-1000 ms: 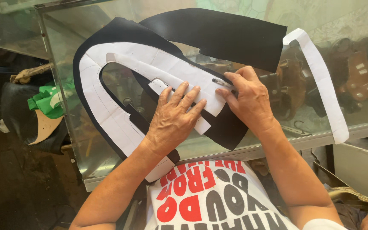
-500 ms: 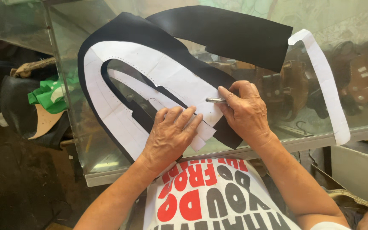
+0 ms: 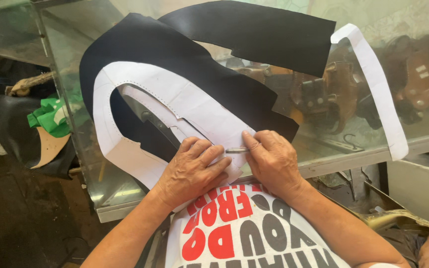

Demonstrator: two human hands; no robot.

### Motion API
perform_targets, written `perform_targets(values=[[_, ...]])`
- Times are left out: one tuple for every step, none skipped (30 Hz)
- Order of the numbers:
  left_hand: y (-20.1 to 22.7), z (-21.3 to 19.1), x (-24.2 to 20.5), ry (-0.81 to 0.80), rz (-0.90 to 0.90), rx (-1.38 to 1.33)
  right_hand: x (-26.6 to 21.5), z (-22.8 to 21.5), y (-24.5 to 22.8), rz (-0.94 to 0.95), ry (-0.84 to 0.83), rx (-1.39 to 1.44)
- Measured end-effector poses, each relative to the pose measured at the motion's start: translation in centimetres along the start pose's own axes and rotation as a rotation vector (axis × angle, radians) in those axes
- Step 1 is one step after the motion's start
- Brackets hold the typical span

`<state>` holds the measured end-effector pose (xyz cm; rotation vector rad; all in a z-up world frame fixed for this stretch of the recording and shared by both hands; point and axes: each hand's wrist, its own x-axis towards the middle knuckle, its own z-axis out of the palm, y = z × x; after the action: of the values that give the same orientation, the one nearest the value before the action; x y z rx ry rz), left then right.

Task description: The person places white paper patterns onto black material on a glass table and uses a pen to trace the outlines. They adjust the patterns and material, then trace additional sections, repeating the process for multiple pieces.

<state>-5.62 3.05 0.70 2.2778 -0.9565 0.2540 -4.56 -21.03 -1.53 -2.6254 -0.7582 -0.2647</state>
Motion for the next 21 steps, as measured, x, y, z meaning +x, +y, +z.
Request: perform_targets(values=[[0.2, -0.2, 0.1, -0.006, 0.001, 0.006, 0.2, -0.3, -0.4, -0.008, -0.007, 0.080], [0.3, -0.3, 0.2, -0.012, 0.002, 0.012, 0.4, -0.7, -0.8, -0.016, -0.013, 0.160], [0.2, 0.0, 0.0, -0.014, 0.006, 0.012, 0.5, -0.9, -0.9, -0.014, -0.010, 0.158], [0.1, 0.2, -0.3, -0.014, -0.020, 0.024, 0.5, -1.0, -1.0, 0.008, -0.007, 0.215], [0.1, 0.4, -0.7, -0.018, -0.053, 0.033, 0.4, -1.1, -1.3, 0.031, -0.007, 0.277], [-0.1, 0.5, -0.6, -0.023, -0.055, 0.032, 0.0, -1.4, -1.3, 0.035, -0.009, 0.281], [-0.3, 0.4, -0.8, 0.010, -0.100, -0.024, -0.5, -1.5, -1.3, 0.104, -0.013, 0.349], [-0.4, 0.3, -1.0, 0.044, -0.146, -0.079, -0.9, -1.6, -1.4, 0.173, -0.017, 0.415], [-0.7, 0.5, -1.0, 0.040, -0.152, -0.074, -1.1, -1.8, -1.5, 0.171, -0.019, 0.424], [-0.9, 0.6, -1.1, 0.108, -0.211, -0.116, -1.2, -2.0, -1.7, 0.155, -0.025, 0.439], [-1.2, 0.8, -1.1, 0.177, -0.266, -0.157, -1.4, -2.2, -1.9, 0.140, -0.028, 0.451], [-1.1, 0.4, -1.1, 0.174, -0.269, -0.151, -1.1, -2.1, -2.6, 0.138, -0.027, 0.458], [-1.2, 0.2, -0.8, 0.228, -0.308, -0.221, -0.6, -2.2, -3.1, 0.089, -0.022, 0.388], [-1.2, -0.1, -0.4, 0.282, -0.347, -0.291, -0.2, -2.2, -3.6, 0.040, -0.018, 0.317], [-1.3, -0.1, -0.5, 0.279, -0.343, -0.295, -0.2, -2.1, -3.9, 0.045, -0.015, 0.313], [-1.3, -0.1, -0.5, 0.295, -0.350, -0.274, -0.2, -2.0, -4.2, 0.031, -0.045, 0.243], [-1.5, 0.0, -0.3, 0.312, -0.354, -0.254, -0.1, -1.9, -4.4, 0.018, -0.073, 0.169], [-1.5, -0.1, -0.4, 0.310, -0.346, -0.259, -0.3, -1.7, -4.6, 0.024, -0.069, 0.163], [-1.4, -0.2, -0.5, 0.303, -0.336, -0.188, -0.5, -1.6, -4.9, 0.061, -0.095, 0.191], [-1.4, -0.3, -0.6, 0.297, -0.326, -0.117, -0.7, -1.4, -5.2, 0.098, -0.120, 0.219], [-1.6, -0.7, -0.4, 0.294, -0.322, -0.124, -0.6, -1.6, -5.3, 0.105, -0.120, 0.215]])
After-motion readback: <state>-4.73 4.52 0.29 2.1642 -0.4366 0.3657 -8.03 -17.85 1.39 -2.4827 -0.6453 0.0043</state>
